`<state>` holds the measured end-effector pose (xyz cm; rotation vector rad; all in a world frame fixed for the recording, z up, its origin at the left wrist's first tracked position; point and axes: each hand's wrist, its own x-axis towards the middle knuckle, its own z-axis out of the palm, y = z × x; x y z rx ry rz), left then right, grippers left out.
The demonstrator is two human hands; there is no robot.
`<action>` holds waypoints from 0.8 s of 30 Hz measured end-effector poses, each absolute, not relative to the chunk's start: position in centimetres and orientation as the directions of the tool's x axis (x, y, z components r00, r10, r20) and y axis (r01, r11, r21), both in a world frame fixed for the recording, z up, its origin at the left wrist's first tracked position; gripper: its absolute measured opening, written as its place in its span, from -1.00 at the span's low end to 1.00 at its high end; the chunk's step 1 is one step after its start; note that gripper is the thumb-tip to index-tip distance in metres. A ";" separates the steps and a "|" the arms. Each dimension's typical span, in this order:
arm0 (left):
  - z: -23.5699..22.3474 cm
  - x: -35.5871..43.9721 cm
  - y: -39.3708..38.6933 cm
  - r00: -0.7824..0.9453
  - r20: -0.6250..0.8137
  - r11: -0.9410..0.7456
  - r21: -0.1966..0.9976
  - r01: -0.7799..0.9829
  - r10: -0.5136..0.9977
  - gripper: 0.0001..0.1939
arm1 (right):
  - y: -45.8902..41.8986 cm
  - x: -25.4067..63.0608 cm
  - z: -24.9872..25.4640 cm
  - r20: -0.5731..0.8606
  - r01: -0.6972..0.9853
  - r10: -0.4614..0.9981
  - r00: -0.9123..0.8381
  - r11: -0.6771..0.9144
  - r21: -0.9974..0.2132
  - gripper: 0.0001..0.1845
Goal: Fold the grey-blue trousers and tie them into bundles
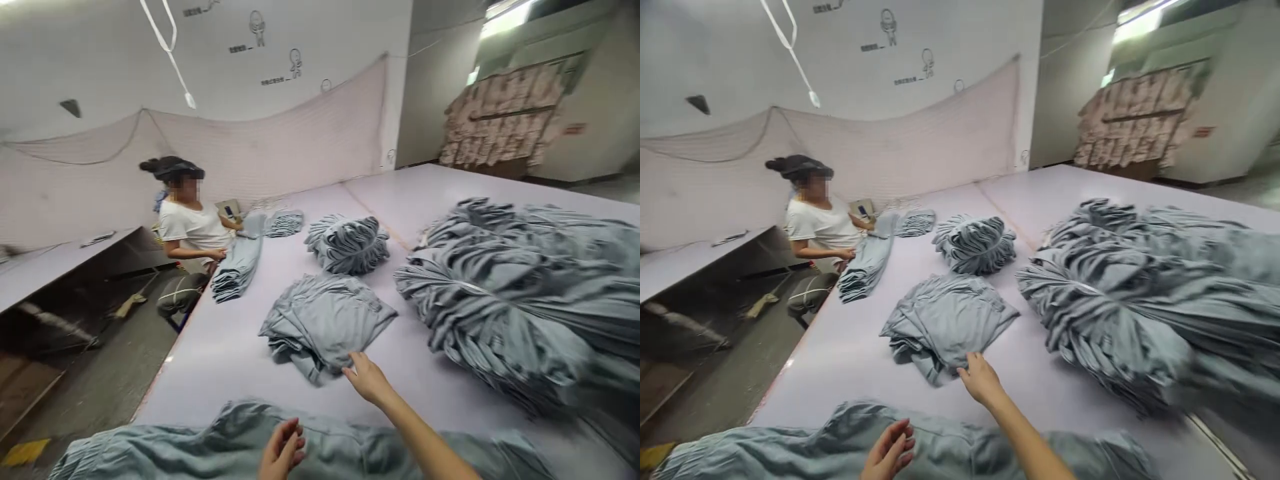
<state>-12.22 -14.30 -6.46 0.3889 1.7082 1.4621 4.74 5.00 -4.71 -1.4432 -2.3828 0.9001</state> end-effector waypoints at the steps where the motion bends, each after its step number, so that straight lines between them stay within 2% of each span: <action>1: -6.1 -12.6 -13.2 -0.613 -0.389 0.247 0.919 -0.307 0.688 -0.25 | 5.6 3.5 -5.3 -0.127 0.737 0.865 -0.486 0.328 -0.591 -0.43; 4: -4.9 -13.3 -9.3 -0.586 -0.379 0.217 0.919 -0.330 0.716 -0.32 | 7.7 0.9 -7.1 -0.072 0.770 0.930 -0.361 0.253 -0.586 -0.33; 7: -3.4 -14.0 -4.6 -0.546 -0.340 0.176 0.927 -0.331 0.765 -0.39 | 11.1 1.6 -8.7 -0.042 0.714 0.996 -0.082 0.029 -0.699 -0.31; 10: -2.7 -14.6 0.6 -0.515 -0.287 0.152 0.945 -0.289 0.808 -0.45 | 15.0 4.9 -9.7 -0.231 0.441 0.950 0.210 -0.303 -0.845 -0.24; 13: -3.2 -14.6 5.0 -0.542 -0.272 0.201 0.961 -0.187 0.795 -0.47 | 17.7 7.3 -9.9 -0.416 0.209 0.867 0.276 -0.476 -0.854 -0.17; 16: -4.6 -14.2 7.4 -0.568 -0.259 0.254 0.963 -0.090 0.781 -0.39 | 19.2 6.4 -9.9 -0.493 0.052 0.837 0.236 -0.517 -0.854 -0.16; 21: -7.0 -14.7 7.2 -0.626 -0.054 0.294 0.912 0.287 0.778 -0.34 | 20.3 3.1 -9.8 -0.487 -0.136 0.865 0.123 -0.472 -0.871 -0.34; 24: -7.4 -15.3 6.3 -0.627 -0.115 0.303 0.932 0.201 0.770 -0.32 | 19.6 3.3 -9.1 -0.413 -0.202 0.900 0.137 -0.383 -0.902 -0.33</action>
